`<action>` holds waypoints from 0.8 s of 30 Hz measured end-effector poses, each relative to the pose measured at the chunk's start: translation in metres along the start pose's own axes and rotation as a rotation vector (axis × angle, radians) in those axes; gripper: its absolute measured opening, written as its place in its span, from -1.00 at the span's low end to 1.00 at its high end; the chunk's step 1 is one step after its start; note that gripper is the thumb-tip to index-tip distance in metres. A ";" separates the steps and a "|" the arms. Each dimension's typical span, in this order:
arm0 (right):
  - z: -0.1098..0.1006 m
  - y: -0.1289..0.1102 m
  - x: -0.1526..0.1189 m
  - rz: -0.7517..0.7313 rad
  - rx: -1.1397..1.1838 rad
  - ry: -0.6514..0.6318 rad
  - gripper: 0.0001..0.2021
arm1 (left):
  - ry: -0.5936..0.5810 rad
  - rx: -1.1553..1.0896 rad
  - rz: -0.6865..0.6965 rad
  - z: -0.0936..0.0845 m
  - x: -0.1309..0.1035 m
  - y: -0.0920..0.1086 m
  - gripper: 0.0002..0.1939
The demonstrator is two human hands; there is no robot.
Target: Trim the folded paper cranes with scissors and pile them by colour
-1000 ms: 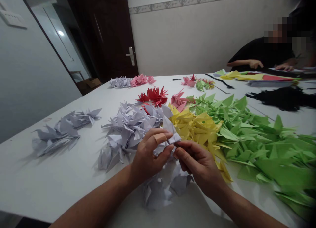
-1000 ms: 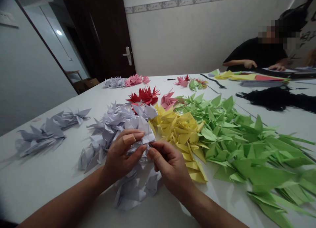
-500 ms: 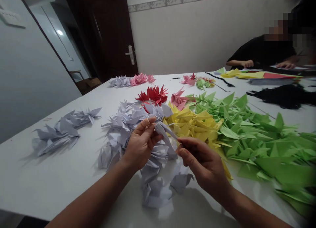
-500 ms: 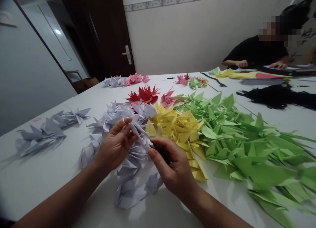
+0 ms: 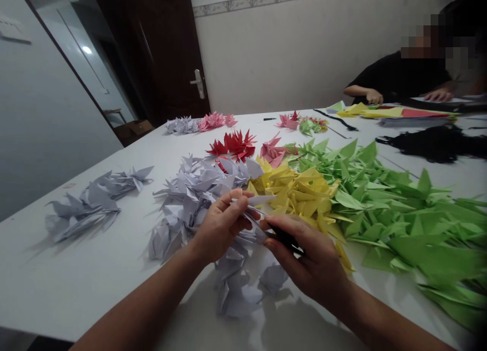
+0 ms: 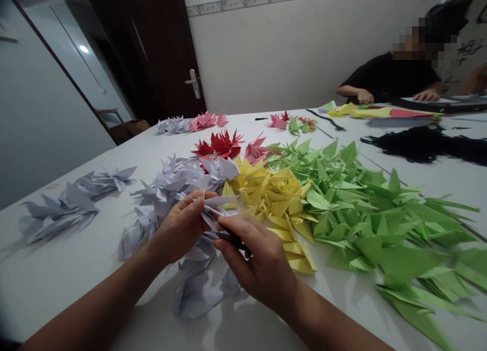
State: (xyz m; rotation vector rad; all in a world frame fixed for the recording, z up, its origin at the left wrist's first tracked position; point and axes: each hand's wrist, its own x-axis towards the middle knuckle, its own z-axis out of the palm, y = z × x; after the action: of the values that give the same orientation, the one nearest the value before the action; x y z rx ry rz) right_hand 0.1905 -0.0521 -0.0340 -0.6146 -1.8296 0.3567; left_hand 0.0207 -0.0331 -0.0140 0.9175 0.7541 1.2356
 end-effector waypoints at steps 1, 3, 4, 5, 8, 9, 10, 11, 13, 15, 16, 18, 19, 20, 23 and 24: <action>0.000 0.001 0.000 0.005 0.010 0.000 -0.72 | -0.016 -0.005 -0.003 -0.001 0.000 -0.001 -0.67; -0.001 0.002 -0.001 0.021 0.037 0.018 -0.71 | -0.039 -0.025 -0.018 -0.002 0.001 0.000 -0.67; -0.001 0.003 -0.002 0.030 0.053 0.034 -0.71 | -0.048 -0.034 -0.030 -0.002 0.001 0.001 -0.66; -0.002 0.004 -0.003 0.038 0.067 0.053 -0.70 | -0.059 -0.044 -0.045 -0.003 0.001 0.003 -0.65; -0.003 0.005 -0.004 0.049 0.091 0.088 -0.70 | -0.084 -0.082 -0.118 -0.001 -0.001 0.009 -0.61; -0.004 0.005 -0.004 0.048 0.094 0.084 -0.70 | -0.084 -0.100 -0.136 0.000 -0.002 0.011 -0.60; -0.005 0.004 -0.003 0.043 0.094 0.073 -0.70 | -0.084 -0.115 -0.146 0.001 -0.003 0.013 -0.58; -0.005 0.002 -0.002 0.036 0.092 0.060 -0.71 | -0.085 -0.123 -0.151 0.002 -0.004 0.014 -0.56; -0.005 0.000 0.001 0.015 0.087 0.023 -0.71 | -0.083 -0.126 -0.149 0.004 -0.005 0.014 -0.50; -0.004 -0.001 0.003 -0.005 0.096 -0.013 -0.71 | -0.072 -0.112 -0.151 0.006 -0.006 0.014 -0.48; -0.003 -0.001 0.003 -0.003 0.103 -0.027 -0.71 | -0.067 -0.104 -0.155 0.006 -0.007 0.013 -0.49; -0.001 0.001 0.003 0.020 0.114 -0.039 -0.72 | -0.079 -0.081 -0.165 0.007 -0.008 0.011 -0.54; 0.000 0.002 0.002 0.041 0.116 -0.043 -0.72 | -0.093 -0.062 -0.176 0.007 -0.008 0.011 -0.56; 0.001 0.003 0.002 0.064 0.118 -0.048 -0.72 | -0.108 -0.042 -0.185 0.007 -0.009 0.010 -0.58; 0.003 0.005 0.001 0.106 0.131 -0.076 -0.72 | -0.149 0.032 -0.193 0.006 -0.011 0.010 -0.63; 0.003 0.005 0.001 0.116 0.129 -0.081 -0.73 | -0.161 0.058 -0.189 0.005 -0.011 0.010 -0.65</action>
State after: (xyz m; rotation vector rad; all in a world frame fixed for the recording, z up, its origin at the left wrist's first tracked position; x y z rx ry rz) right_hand 0.1887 -0.0471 -0.0370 -0.6257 -1.8357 0.5800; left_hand 0.0183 -0.0441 -0.0031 0.9584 0.7332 0.9664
